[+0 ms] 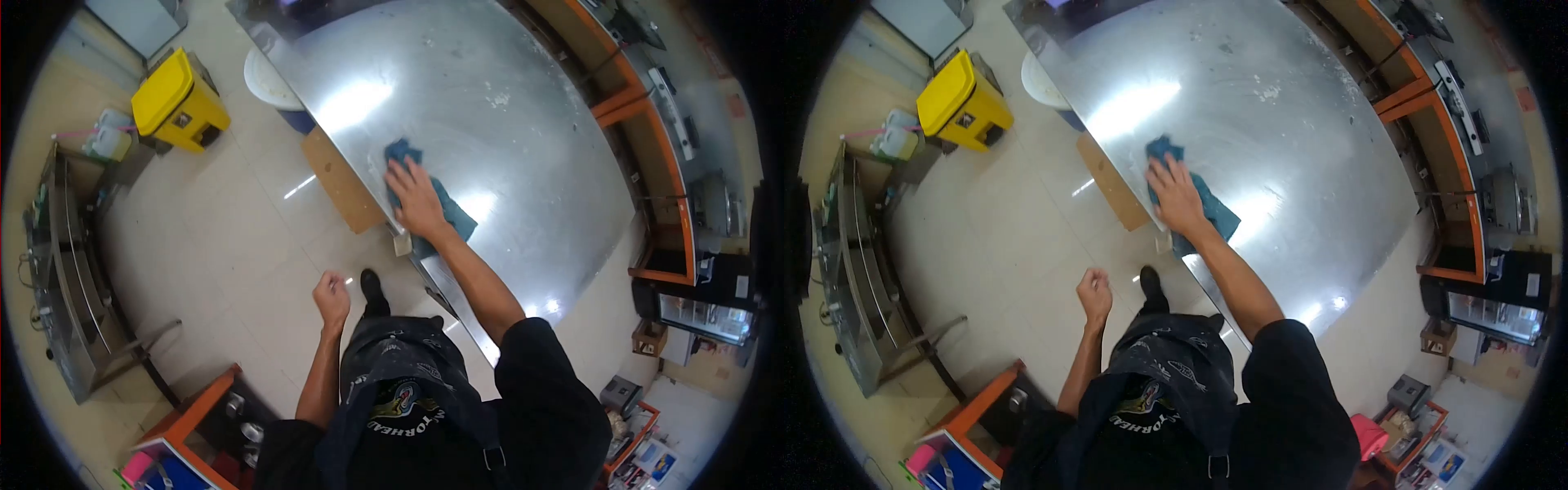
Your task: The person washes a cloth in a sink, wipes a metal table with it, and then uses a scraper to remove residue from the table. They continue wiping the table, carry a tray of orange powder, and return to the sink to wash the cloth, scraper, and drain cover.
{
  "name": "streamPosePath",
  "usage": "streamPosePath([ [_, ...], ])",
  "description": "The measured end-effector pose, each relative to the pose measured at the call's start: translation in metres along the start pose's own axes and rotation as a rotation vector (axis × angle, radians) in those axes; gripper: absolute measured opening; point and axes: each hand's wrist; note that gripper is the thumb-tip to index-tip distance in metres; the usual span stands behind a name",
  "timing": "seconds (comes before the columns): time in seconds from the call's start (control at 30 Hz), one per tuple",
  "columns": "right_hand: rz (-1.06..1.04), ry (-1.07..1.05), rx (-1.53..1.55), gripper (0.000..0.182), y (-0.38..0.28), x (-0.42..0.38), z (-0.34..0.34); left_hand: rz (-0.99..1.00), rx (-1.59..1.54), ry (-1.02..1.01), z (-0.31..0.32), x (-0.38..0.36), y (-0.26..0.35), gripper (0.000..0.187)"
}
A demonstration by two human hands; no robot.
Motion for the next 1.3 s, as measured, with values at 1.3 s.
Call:
streamPosePath([
  [1.3,1.302,0.378,-0.264,0.030,0.227,0.068,-0.048,0.535,0.414,0.028,-0.031,0.666,0.272,0.047],
])
Point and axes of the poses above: each hand's wrist, its own x-axis towards the middle knuckle, its own z-axis out of the palm, y = z × x, and after that the axes turned 7 degrees about -z, right-handed
